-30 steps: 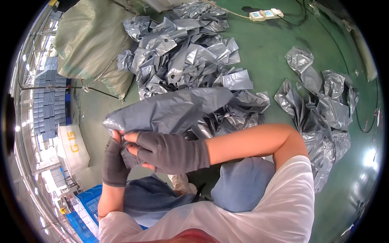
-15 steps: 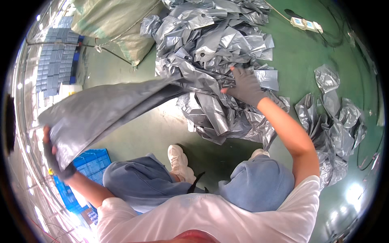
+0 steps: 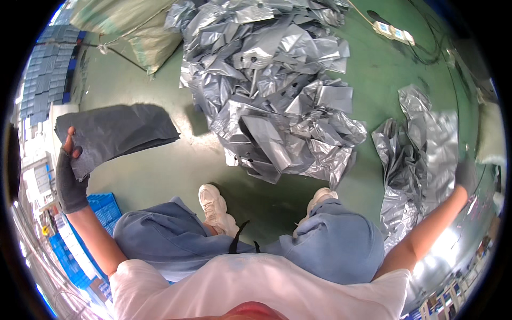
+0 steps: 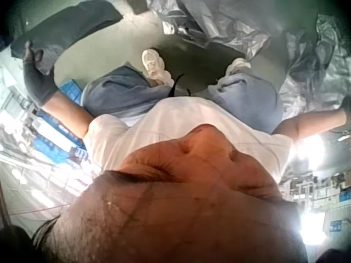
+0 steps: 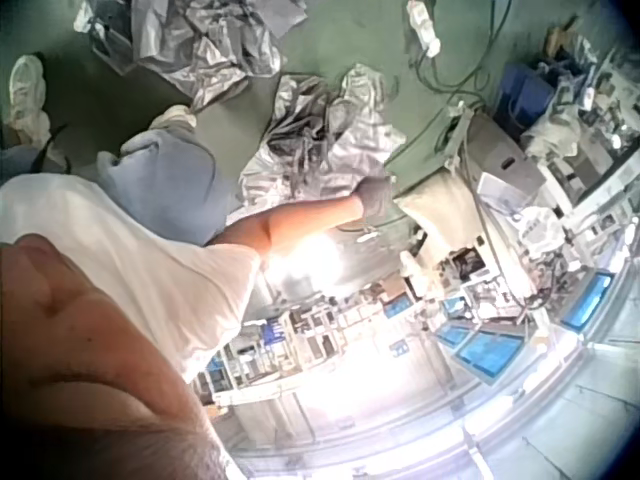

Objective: The person sorts through a pile of silver packaging components on the floor, picking them up one by one and stacking them in their hand before placing the stack aside.

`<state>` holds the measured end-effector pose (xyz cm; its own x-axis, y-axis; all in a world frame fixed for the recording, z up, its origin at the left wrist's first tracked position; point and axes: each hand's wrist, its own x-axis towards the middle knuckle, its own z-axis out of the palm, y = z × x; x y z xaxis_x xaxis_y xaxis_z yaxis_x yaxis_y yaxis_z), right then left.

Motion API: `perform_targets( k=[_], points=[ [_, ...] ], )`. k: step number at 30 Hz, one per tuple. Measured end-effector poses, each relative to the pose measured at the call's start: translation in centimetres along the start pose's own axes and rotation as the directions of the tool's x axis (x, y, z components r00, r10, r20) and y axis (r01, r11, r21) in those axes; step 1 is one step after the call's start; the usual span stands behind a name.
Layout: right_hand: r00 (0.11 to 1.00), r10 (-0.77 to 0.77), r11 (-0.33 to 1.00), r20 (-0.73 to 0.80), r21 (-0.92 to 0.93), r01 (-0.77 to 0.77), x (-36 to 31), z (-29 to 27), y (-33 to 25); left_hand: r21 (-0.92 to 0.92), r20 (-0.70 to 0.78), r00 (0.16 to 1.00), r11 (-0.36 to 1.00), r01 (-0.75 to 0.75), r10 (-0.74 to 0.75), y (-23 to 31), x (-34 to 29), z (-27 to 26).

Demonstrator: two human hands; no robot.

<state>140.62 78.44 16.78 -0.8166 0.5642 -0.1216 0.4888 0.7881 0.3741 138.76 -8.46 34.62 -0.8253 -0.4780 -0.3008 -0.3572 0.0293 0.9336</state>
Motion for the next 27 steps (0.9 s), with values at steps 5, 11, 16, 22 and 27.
perform_targets(
  k=[5,11,16,22,27],
  points=[
    [0.736,-0.668,0.290,-0.107,0.874,0.390,-5.4,-3.1,-26.6,0.046,0.212,0.974,0.997,0.067,-0.075,-1.5,1.1,2.3],
    [0.532,-0.843,0.458,-0.079,0.411,0.788,-9.4,-2.8,-39.0,0.022,0.140,0.985,0.995,0.094,-0.096,-0.6,-0.7,4.3],
    [0.659,-0.655,-0.168,-0.369,0.922,0.349,-9.3,-10.6,-29.9,0.025,0.057,0.996,0.997,0.071,-0.072,-1.0,-0.7,3.4],
    [0.606,-0.626,0.458,-0.491,0.399,0.795,-10.2,-0.5,-33.2,-0.050,0.131,0.991,0.998,0.038,-0.031,-1.0,2.3,5.2],
    [0.817,-0.329,0.144,-0.473,0.830,0.538,-11.2,-6.0,-32.2,-0.047,0.136,0.990,0.998,0.039,-0.032,-0.8,0.9,5.1]
  ],
)
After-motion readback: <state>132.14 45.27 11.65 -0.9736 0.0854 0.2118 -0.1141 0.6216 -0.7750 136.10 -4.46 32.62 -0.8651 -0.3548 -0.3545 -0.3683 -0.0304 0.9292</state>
